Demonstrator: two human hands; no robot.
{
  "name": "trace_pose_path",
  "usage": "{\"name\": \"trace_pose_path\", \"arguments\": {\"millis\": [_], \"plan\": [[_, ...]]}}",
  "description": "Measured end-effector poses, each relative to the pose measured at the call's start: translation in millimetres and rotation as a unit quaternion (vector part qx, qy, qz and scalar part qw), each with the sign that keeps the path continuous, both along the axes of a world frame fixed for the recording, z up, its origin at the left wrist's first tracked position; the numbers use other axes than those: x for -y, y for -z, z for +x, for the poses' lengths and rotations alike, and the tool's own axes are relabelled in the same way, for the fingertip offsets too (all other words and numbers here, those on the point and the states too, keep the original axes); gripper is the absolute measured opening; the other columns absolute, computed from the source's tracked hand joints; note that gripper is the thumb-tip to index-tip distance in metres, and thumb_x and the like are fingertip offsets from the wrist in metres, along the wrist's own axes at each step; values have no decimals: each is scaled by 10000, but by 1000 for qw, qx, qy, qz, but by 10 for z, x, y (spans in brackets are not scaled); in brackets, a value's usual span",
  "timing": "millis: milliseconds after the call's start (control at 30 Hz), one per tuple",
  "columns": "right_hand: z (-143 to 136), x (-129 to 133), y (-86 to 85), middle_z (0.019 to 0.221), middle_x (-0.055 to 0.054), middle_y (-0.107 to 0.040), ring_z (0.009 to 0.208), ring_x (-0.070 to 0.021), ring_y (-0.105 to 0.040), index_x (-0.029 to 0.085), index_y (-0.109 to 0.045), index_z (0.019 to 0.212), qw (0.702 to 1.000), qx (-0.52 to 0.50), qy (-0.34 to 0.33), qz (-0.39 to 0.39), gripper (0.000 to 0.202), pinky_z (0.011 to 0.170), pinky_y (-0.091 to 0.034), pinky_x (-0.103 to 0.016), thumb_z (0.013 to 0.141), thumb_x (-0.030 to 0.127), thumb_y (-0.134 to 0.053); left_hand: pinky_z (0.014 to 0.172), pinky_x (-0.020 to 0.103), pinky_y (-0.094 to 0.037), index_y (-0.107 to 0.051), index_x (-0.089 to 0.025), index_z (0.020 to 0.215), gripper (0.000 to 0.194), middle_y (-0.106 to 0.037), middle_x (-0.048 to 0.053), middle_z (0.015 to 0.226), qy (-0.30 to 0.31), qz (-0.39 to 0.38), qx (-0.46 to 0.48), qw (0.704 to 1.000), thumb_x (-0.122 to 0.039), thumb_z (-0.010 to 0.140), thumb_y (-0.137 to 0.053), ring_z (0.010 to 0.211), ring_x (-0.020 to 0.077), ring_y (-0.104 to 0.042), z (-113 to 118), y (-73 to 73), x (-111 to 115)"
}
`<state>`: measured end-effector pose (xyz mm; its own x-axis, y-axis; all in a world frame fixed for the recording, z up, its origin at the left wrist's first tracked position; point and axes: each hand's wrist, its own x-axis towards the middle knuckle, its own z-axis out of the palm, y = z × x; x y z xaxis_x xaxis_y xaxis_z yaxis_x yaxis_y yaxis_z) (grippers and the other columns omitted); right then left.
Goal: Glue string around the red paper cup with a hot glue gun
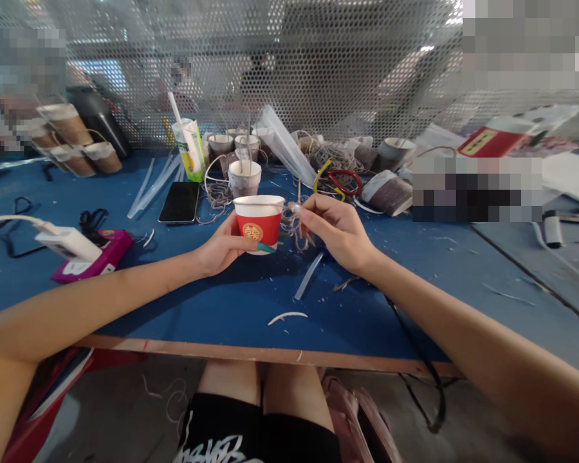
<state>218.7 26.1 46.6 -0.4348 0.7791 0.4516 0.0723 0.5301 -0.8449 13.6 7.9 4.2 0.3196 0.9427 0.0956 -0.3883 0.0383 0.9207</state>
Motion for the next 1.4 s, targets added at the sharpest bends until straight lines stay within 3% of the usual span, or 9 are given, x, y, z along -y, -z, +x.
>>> {"name": "trace_pose_path", "arguments": {"millis": [200, 433, 633, 867, 1267, 1400], "plan": [[6, -6, 9, 542, 43, -498, 447, -59, -401, 190, -513, 641, 999, 0, -14, 30, 510, 423, -284, -240, 851, 641, -620, 912, 496, -560, -609, -168, 1111, 627, -739, 52, 957, 0, -14, 8, 1000, -101, 509, -771, 925, 282, -717, 2, -16, 16], [0, -20, 36, 536, 45, -487, 428, -65, -376, 203, -497, 660, 999, -1, 5, 43, 496, 406, -258, -251, 849, 646, -616, 968, 598, -505, -629, -163, 1102, 544, -736, 82, 959, 29, 2, 12, 1000, -131, 568, -730, 1004, 339, -698, -57, 39, 7], [6, -1, 12, 590, 24, -532, 501, -76, -407, 195, -528, 666, 997, 8, 17, 74, 489, 469, -324, -250, 859, 637, -613, 988, 623, -492, -641, -158, 1127, 571, -741, 87, 966, 66, -2, 25, 997, -117, 559, -679, 1071, 365, -673, -59, 19, 6], [-3, -17, 36, 590, 27, -528, 510, -81, -432, 196, -524, 679, 996, 8, 21, 82, 498, 481, -345, -247, 818, 658, -648, 997, 598, -487, -654, -142, 1072, 527, -752, 93, 917, 82, -10, 22, 996, -142, 545, -665, 1046, 354, -685, -77, 9, -1], [5, -3, 34, 641, 10, -528, 610, -113, -437, 194, -559, 689, 984, 39, 51, 164, 468, 593, -340, -283, 901, 612, -570, 938, 527, -507, -693, -139, 1085, 546, -760, 104, 968, 194, -27, 51, 979, -163, 545, -614, 905, 297, -704, -105, -3, -45], [0, -8, 60, 634, 13, -540, 625, -121, -429, 198, -562, 699, 983, 43, 45, 175, 447, 651, -354, -299, 925, 583, -552, 938, 518, -520, -711, -136, 1081, 557, -768, 110, 1003, 208, -41, 51, 976, -152, 531, -620, 966, 311, -703, -111, -1, -56]]}}
